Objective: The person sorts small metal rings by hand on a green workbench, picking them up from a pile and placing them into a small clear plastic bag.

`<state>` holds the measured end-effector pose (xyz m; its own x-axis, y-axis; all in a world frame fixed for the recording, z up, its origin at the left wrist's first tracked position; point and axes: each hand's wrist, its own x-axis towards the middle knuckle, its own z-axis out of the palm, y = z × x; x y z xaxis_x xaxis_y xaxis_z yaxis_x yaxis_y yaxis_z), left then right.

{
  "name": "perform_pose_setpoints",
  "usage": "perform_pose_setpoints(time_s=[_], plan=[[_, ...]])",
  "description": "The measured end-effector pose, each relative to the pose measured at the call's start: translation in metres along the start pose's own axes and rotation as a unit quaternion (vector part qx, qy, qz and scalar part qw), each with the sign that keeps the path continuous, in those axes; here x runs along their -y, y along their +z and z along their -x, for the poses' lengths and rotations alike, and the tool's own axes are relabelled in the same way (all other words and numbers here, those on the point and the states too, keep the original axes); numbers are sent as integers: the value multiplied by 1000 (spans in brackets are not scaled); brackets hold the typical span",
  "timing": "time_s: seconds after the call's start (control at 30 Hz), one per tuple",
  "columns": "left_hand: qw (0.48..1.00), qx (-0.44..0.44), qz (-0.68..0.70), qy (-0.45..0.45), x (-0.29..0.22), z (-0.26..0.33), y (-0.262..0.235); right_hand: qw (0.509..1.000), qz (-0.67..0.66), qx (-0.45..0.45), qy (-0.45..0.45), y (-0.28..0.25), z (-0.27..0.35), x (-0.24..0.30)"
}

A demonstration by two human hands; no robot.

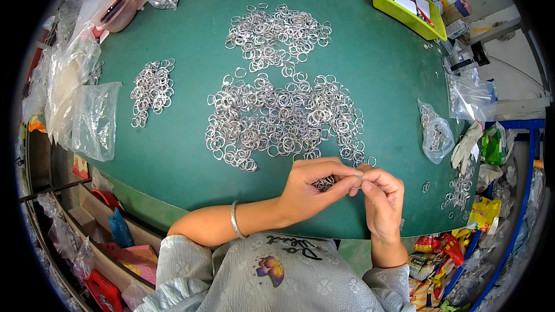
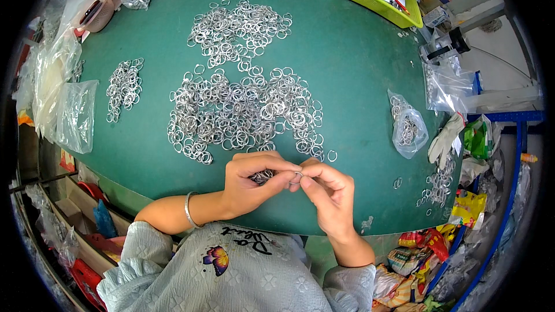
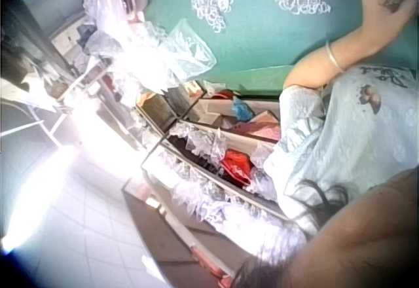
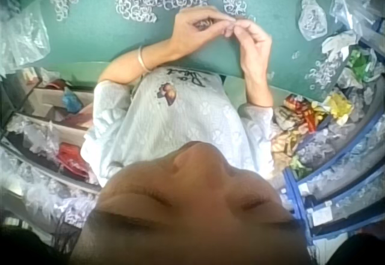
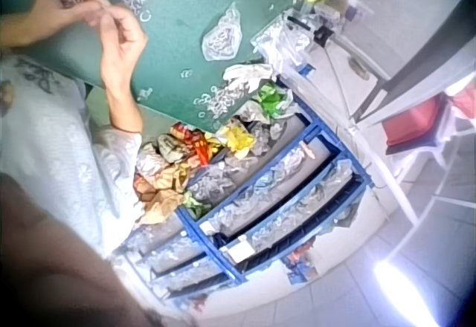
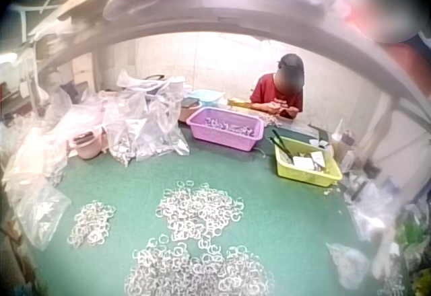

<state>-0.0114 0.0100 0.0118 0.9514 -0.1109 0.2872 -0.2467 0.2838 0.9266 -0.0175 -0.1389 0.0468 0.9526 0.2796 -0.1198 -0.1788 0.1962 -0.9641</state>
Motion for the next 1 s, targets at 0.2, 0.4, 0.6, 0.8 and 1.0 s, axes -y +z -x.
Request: perform_pose_setpoints(time_s=[0.2, 0.4, 0.6, 0.8, 1.0], plan=[[1000, 3, -12, -6, -2, 0, 0, 1000, 22, 11, -16, -3, -1, -3], [1000, 0, 3, -26, -1, 0, 0, 1000, 25, -4, -10, -3, 0, -2], [997, 3, 27, -76, -3, -2, -3, 1000, 10, -8, -10, 0, -1, -1], [987, 8, 57, -149, -10, -3, -5, 994, -99, -6, 36, 1, -1, -3], [996, 22, 68, -54, -1, -2, -4, 969, -220, -40, 107, -1, 0, -3]])
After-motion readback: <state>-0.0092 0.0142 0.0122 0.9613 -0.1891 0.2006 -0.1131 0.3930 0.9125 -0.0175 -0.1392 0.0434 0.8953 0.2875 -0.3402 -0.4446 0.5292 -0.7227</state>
